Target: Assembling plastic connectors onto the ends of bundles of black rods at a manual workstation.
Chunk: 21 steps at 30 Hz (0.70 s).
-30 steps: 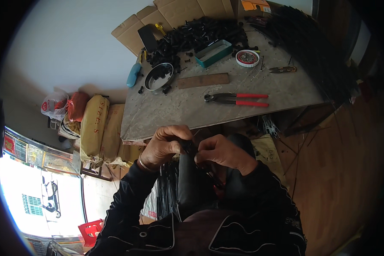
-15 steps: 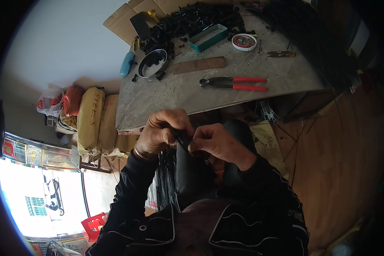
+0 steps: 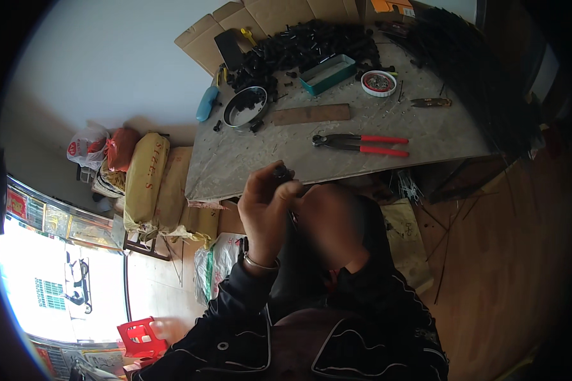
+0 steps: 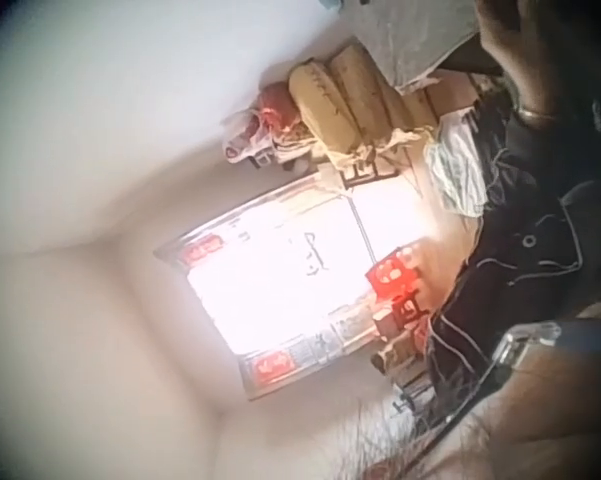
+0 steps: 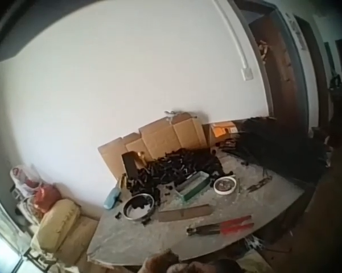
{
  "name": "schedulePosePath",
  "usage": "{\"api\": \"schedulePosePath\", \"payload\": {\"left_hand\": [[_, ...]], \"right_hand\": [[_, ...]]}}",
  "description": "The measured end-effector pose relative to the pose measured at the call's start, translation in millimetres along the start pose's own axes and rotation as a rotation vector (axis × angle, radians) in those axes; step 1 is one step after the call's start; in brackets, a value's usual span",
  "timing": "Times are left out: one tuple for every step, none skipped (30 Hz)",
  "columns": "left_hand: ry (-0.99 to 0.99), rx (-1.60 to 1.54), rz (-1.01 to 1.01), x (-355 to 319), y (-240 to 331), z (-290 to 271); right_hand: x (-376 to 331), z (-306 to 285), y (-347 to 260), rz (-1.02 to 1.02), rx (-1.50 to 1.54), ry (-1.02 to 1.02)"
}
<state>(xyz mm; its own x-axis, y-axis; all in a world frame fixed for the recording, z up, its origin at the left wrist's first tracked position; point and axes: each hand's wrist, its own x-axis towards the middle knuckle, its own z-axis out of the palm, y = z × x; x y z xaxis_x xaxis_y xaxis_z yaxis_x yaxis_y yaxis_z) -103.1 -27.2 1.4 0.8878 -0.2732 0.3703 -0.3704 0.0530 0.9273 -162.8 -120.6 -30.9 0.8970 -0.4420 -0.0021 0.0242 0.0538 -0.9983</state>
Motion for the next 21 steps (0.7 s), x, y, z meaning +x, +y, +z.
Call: {"api": "schedulePosePath", "payload": {"left_hand": [[0.001, 0.001, 0.007, 1.2, 1.2, -0.2], [-0.001, 0.078, 0.022, 1.5, 2.5, -0.6], [-0.003, 0.154, 0.036, 1.8, 3.3, -0.9], [-0.002, 0.156, 0.039, 1.9, 2.4, -0.6], [0.022, 0.154, 0.041, 2.2, 1.6, -0.7], [0.046, 0.152, 0.043, 2.5, 1.6, -1.3], [0.05, 0.156, 0.046, 2.9, 3.3, -2.2], [0.073, 0.203, 0.086, 3.0, 4.8, -1.9], [0.096, 0.25, 0.126, 2.9, 5.8, -1.9], [0.098, 0.251, 0.127, 2.0, 4.3, -3.0], [0.101, 0.225, 0.085, 1.1, 1.2, -5.5], [0.104, 0.199, 0.044, 0.9, 1.0, -7.3], [0.108, 0.204, 0.046, 0.4, 3.8, -8.4], [0.061, 0.217, 0.054, -0.1, 9.3, -8.8], [0.015, 0.231, 0.061, -0.7, 12.4, -9.6], [0.017, 0.234, 0.063, -2.6, 11.9, -11.4], [0.009, 0.154, 0.034, -5.3, 9.7, -13.0], [0.002, 0.073, 0.004, -6.8, 8.2, -14.1], [0.002, 0.075, 0.002, -5.6, 10.7, -16.3], [-0.044, 0.288, 0.108, -3.0, 18.5, -19.3], [-0.09, 0.5, 0.214, -0.9, 24.2, -21.5]], "right_hand": [[-0.2, 2.0, 2.5, -0.071, -0.032, 0.043], [-0.9, 3.0, 1.8, -0.075, -0.03, 0.041], [-1.5, 3.9, 0.8, -0.06, -0.047, 0.039], [-2.3, 5.0, -0.3, -0.044, -0.063, 0.036], [-3.6, 7.1, -3.2, -0.048, -0.06, 0.031], [-5.3, 9.2, -6.6, -0.068, -0.089, 0.041], [-6.6, 11.4, -8.6, -0.087, -0.117, 0.052], [-7.5, 12.6, -8.4, -0.088, -0.116, 0.05], [-8.2, 13.9, -7.7, -0.077, -0.097, 0.028], [-9.2, 15.1, -7.0, -0.065, -0.078, 0.005], [-9.9, 17.2, -6.2, -0.067, -0.074, 0.0], [-11.0, 19.2, -5.4, -0.105, -0.104, 0.009], [-11.3, 20.9, -5.1, -0.144, -0.134, 0.017], [-10.8, 20.9, -4.1, -0.145, -0.131, 0.015], [-10.1, 19.7, -2.9, -0.117, -0.117, 0.026], [-9.9, 19.4, -2.2, -0.089, -0.103, 0.037], [-10.3, 19.5, -2.3, -0.087, -0.101, 0.035], [-11.2, 19.3, -3.5, -0.082, -0.088, 0.036], [-11.7, 19.5, -3.5, -0.077, -0.074, 0.036], [-12.1, 19.2, -3.0, -0.078, -0.073, 0.036], [-12.3, 19.1, -1.5, -0.078, -0.064, 0.039]]}}
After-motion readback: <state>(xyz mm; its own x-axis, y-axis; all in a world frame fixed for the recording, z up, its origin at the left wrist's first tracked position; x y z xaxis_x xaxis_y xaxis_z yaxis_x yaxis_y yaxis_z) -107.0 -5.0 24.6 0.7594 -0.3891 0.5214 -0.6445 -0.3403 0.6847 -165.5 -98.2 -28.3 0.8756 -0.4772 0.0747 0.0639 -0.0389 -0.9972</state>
